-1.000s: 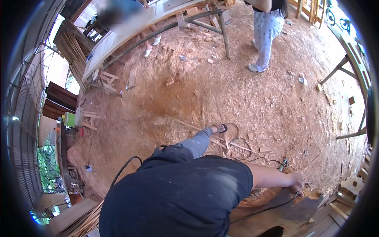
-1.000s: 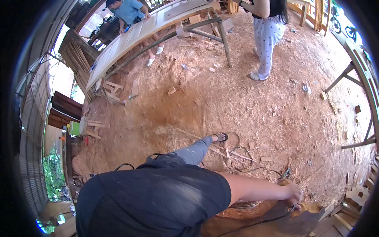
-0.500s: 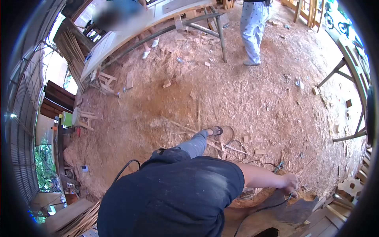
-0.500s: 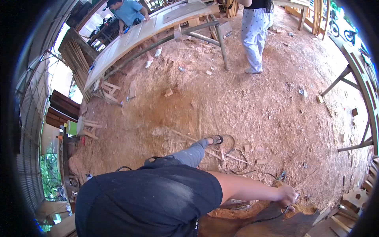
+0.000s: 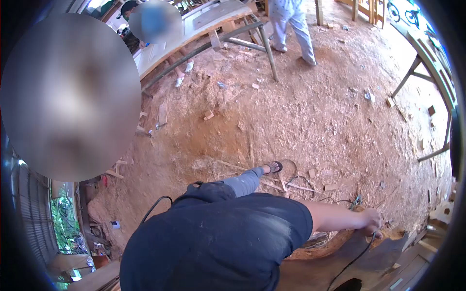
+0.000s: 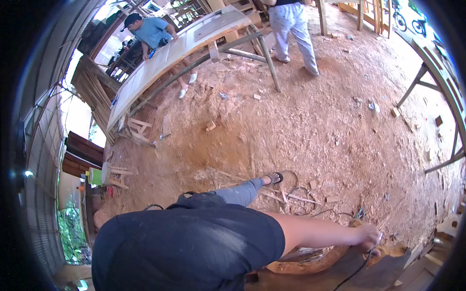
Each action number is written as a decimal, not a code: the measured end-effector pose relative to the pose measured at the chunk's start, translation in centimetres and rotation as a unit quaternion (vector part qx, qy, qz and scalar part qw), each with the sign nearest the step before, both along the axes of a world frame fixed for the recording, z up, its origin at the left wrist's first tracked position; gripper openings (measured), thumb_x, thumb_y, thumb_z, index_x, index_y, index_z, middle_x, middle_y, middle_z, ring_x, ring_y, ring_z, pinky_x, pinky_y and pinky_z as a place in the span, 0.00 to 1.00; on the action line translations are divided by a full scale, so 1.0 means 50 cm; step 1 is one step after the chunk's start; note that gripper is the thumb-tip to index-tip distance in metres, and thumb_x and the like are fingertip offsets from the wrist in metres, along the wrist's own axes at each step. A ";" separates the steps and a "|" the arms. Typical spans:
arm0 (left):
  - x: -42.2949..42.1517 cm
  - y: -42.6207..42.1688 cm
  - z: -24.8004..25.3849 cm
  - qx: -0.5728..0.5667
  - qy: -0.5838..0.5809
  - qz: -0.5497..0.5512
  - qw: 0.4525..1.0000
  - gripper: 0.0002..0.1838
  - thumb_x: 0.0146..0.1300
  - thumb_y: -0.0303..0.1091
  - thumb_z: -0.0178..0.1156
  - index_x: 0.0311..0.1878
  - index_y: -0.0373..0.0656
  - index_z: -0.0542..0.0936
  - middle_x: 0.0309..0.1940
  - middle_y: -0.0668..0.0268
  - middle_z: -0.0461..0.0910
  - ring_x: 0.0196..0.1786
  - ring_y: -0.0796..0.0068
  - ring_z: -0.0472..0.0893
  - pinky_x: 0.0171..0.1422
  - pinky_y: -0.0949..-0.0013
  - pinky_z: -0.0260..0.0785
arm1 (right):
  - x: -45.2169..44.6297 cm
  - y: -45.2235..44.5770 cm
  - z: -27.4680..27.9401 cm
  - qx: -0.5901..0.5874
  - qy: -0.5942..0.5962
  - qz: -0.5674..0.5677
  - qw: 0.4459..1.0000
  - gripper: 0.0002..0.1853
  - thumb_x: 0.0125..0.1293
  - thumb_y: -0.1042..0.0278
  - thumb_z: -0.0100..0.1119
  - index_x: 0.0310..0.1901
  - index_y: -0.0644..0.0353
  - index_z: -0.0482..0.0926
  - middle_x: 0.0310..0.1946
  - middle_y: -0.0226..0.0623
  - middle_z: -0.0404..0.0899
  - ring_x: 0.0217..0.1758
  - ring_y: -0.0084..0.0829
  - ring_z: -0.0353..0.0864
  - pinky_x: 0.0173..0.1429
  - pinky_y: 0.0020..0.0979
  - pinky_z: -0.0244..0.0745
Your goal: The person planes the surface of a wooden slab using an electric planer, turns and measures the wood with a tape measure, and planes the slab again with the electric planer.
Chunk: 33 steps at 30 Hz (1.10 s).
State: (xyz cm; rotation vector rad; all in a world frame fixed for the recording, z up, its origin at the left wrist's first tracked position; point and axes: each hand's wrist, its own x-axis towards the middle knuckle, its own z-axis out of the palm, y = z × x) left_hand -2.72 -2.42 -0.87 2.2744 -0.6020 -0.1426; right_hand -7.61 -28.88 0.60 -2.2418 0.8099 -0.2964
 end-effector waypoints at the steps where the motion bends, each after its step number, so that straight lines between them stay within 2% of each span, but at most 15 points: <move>1: 0.007 0.001 0.002 0.005 0.020 -0.010 1.000 0.39 0.68 0.72 0.44 0.35 0.43 0.88 0.36 0.53 0.86 0.45 0.51 0.85 0.50 0.53 0.77 | -0.023 -0.013 0.004 -0.005 -0.001 -0.008 1.000 0.18 0.65 0.63 0.67 0.44 0.73 0.80 0.38 0.45 0.83 0.30 0.35 0.85 0.34 0.34 0.84; 5: 0.041 -0.033 -0.043 0.035 0.114 -0.014 0.993 0.37 0.62 0.75 0.51 0.37 0.47 0.89 0.38 0.56 0.88 0.46 0.56 0.86 0.49 0.53 0.77 | -0.165 -0.090 0.036 -0.017 -0.010 -0.078 0.997 0.17 0.65 0.64 0.68 0.44 0.74 0.80 0.38 0.45 0.83 0.30 0.34 0.85 0.33 0.33 0.84; 7: 0.031 0.015 0.012 -0.035 0.235 0.020 0.971 0.40 0.52 0.77 0.61 0.48 0.48 0.89 0.45 0.56 0.88 0.49 0.55 0.86 0.51 0.51 0.77 | -0.282 -0.128 0.070 -0.008 -0.021 -0.147 0.989 0.17 0.65 0.65 0.68 0.44 0.74 0.80 0.38 0.45 0.83 0.30 0.34 0.85 0.32 0.33 0.84; 8: 0.057 -0.025 -0.099 -0.068 0.170 0.001 0.983 0.42 0.49 0.79 0.62 0.51 0.49 0.88 0.44 0.57 0.88 0.47 0.55 0.86 0.50 0.51 0.77 | -0.350 -0.120 0.093 -0.006 -0.022 -0.190 0.982 0.17 0.65 0.65 0.68 0.44 0.74 0.80 0.38 0.45 0.83 0.30 0.34 0.85 0.32 0.33 0.84; 9: 0.028 0.032 0.028 -0.036 0.268 0.006 0.963 0.31 0.59 0.67 0.63 0.52 0.51 0.87 0.46 0.60 0.88 0.48 0.62 0.87 0.50 0.56 0.78 | -0.410 -0.100 0.123 -0.004 -0.024 -0.239 0.971 0.17 0.65 0.65 0.68 0.43 0.74 0.80 0.38 0.45 0.83 0.29 0.34 0.85 0.32 0.33 0.84; 12: 0.047 0.005 -0.066 -0.117 -0.022 -0.086 0.989 0.14 0.69 0.40 0.58 0.53 0.56 0.87 0.41 0.61 0.87 0.39 0.60 0.87 0.47 0.60 0.80 | -0.539 0.058 0.181 -0.008 -0.031 -0.383 0.923 0.16 0.65 0.66 0.69 0.43 0.74 0.80 0.38 0.45 0.83 0.29 0.34 0.85 0.31 0.33 0.85; 13: 0.040 0.012 -0.043 -0.038 -0.146 -0.087 0.985 0.14 0.70 0.40 0.56 0.52 0.54 0.87 0.40 0.61 0.88 0.40 0.57 0.87 0.47 0.58 0.80 | -0.567 0.124 0.195 -0.006 -0.037 -0.425 0.904 0.16 0.65 0.66 0.69 0.43 0.74 0.80 0.38 0.45 0.83 0.29 0.34 0.85 0.31 0.33 0.85; 14: 0.040 0.017 -0.039 -0.074 -0.113 -0.088 0.987 0.14 0.72 0.42 0.54 0.50 0.51 0.86 0.38 0.58 0.87 0.39 0.56 0.86 0.45 0.55 0.78 | -0.597 0.184 0.198 0.013 -0.047 -0.406 0.913 0.15 0.65 0.66 0.69 0.39 0.72 0.77 0.32 0.40 0.81 0.23 0.30 0.81 0.26 0.32 0.80; 15: 0.038 0.021 -0.034 -0.111 -0.080 -0.087 0.987 0.15 0.75 0.43 0.53 0.48 0.47 0.86 0.36 0.54 0.86 0.39 0.54 0.86 0.42 0.52 0.76 | -0.639 0.232 0.185 0.041 -0.038 -0.409 0.911 0.21 0.66 0.64 0.67 0.51 0.75 0.74 0.33 0.46 0.84 0.25 0.33 0.86 0.29 0.37 0.79; 16: 0.041 0.007 -0.065 -0.151 -0.192 -0.045 0.969 0.21 0.76 0.48 0.51 0.39 0.42 0.84 0.32 0.50 0.84 0.37 0.53 0.85 0.41 0.52 0.73 | -0.654 0.304 0.198 0.055 -0.081 -0.406 0.908 0.16 0.67 0.67 0.66 0.47 0.72 0.75 0.30 0.41 0.81 0.22 0.29 0.81 0.26 0.34 0.77; 18: 0.030 0.012 -0.042 -0.162 -0.065 -0.003 0.985 0.27 0.78 0.52 0.50 0.30 0.39 0.81 0.23 0.52 0.77 0.27 0.59 0.75 0.37 0.58 0.67 | -0.679 0.439 0.213 0.093 -0.120 -0.406 0.901 0.10 0.68 0.72 0.65 0.43 0.69 0.76 0.26 0.36 0.79 0.19 0.24 0.77 0.23 0.30 0.74; 19: 0.030 0.008 -0.038 -0.120 0.001 0.011 0.993 0.31 0.78 0.56 0.45 0.33 0.40 0.83 0.32 0.46 0.82 0.36 0.45 0.81 0.42 0.50 0.70 | -0.699 0.500 0.217 0.118 -0.116 -0.413 0.896 0.09 0.68 0.73 0.64 0.44 0.69 0.75 0.26 0.35 0.79 0.19 0.23 0.77 0.23 0.30 0.74; 21: 0.055 0.038 -0.059 -0.216 0.070 0.020 0.974 0.35 0.78 0.61 0.44 0.29 0.38 0.80 0.23 0.52 0.77 0.27 0.56 0.73 0.36 0.55 0.65 | -0.723 0.649 0.216 0.096 -0.073 -0.422 0.899 0.09 0.69 0.73 0.63 0.43 0.69 0.75 0.24 0.34 0.78 0.18 0.23 0.76 0.22 0.28 0.72; 24: 0.040 0.044 -0.020 -0.103 -0.008 -0.031 0.994 0.35 0.78 0.61 0.40 0.31 0.40 0.80 0.30 0.48 0.81 0.36 0.45 0.80 0.42 0.48 0.69 | -0.760 0.774 0.178 0.074 -0.066 -0.433 0.896 0.09 0.69 0.72 0.64 0.42 0.67 0.75 0.21 0.33 0.78 0.18 0.22 0.77 0.22 0.28 0.71; 33: 0.025 0.032 0.016 -0.034 -0.044 -0.076 0.996 0.34 0.79 0.59 0.36 0.38 0.39 0.82 0.39 0.42 0.82 0.46 0.35 0.80 0.50 0.41 0.69 | -0.653 0.569 0.145 -0.062 -0.072 -0.386 0.918 0.14 0.65 0.66 0.67 0.42 0.68 0.76 0.22 0.36 0.79 0.16 0.27 0.79 0.20 0.32 0.72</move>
